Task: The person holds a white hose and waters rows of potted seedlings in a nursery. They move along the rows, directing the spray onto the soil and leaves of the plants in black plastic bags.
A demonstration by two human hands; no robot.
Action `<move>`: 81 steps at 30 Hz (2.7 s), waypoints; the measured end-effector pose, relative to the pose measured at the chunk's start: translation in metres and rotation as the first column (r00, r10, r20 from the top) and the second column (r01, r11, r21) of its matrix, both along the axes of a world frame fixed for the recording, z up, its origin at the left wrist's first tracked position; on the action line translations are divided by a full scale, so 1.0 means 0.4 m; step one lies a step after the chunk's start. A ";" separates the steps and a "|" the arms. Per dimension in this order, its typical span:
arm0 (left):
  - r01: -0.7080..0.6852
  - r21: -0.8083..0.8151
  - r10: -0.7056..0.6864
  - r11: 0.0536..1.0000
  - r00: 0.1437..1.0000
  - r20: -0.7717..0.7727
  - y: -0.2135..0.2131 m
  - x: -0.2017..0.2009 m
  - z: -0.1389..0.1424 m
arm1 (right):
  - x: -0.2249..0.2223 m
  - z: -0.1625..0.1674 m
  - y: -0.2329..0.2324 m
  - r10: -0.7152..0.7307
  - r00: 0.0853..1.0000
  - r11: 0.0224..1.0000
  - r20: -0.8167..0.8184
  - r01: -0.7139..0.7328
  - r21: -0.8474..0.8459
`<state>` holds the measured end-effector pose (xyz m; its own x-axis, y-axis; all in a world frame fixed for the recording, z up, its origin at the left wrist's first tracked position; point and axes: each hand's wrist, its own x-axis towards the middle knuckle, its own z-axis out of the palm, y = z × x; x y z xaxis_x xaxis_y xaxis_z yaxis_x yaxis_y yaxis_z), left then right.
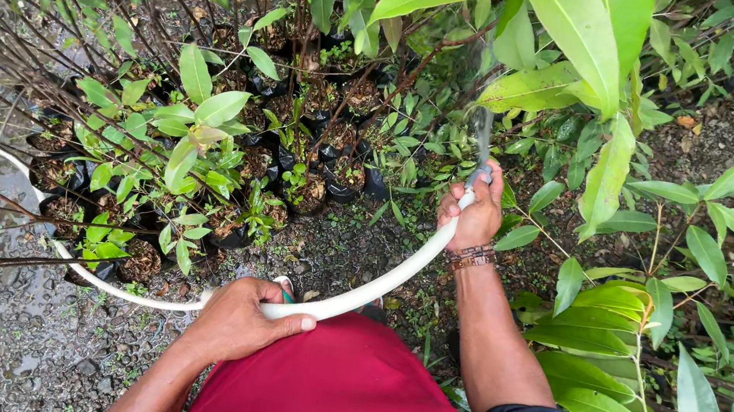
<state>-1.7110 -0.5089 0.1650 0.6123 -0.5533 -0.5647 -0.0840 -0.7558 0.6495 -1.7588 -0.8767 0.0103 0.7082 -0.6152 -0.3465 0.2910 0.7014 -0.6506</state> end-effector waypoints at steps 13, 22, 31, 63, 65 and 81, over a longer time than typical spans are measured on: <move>0.071 0.038 -0.072 0.997 0.997 0.005 -0.031 -0.004 0.005 | -0.024 0.012 -0.033 -0.014 0.999 1.000 -0.037 0.014 -0.008; 0.057 0.059 -0.057 0.997 0.998 -0.001 -0.012 0.001 -0.011 | -0.004 0.021 -0.019 -0.004 0.999 1.000 -0.053 0.003 -0.009; 0.063 0.058 -0.065 0.996 0.997 0.036 0.002 -0.002 -0.030 | 0.001 0.005 -0.014 0.002 0.999 1.000 -0.046 -0.003 -0.028; -0.026 0.015 0.026 1.000 0.998 -0.053 -0.006 -0.043 -0.008 | -0.016 0.063 -0.015 -0.026 1.000 0.995 0.001 0.026 -0.091; -0.010 -0.005 0.010 1.000 0.999 -0.051 -0.027 -0.053 -0.011 | -0.026 0.068 -0.034 -0.036 0.999 0.996 0.002 0.036 -0.087; 0.037 0.088 -0.032 0.995 0.998 -0.058 -0.103 -0.096 -0.038 | -0.094 0.069 -0.089 -0.224 0.972 0.972 -0.064 0.218 -0.085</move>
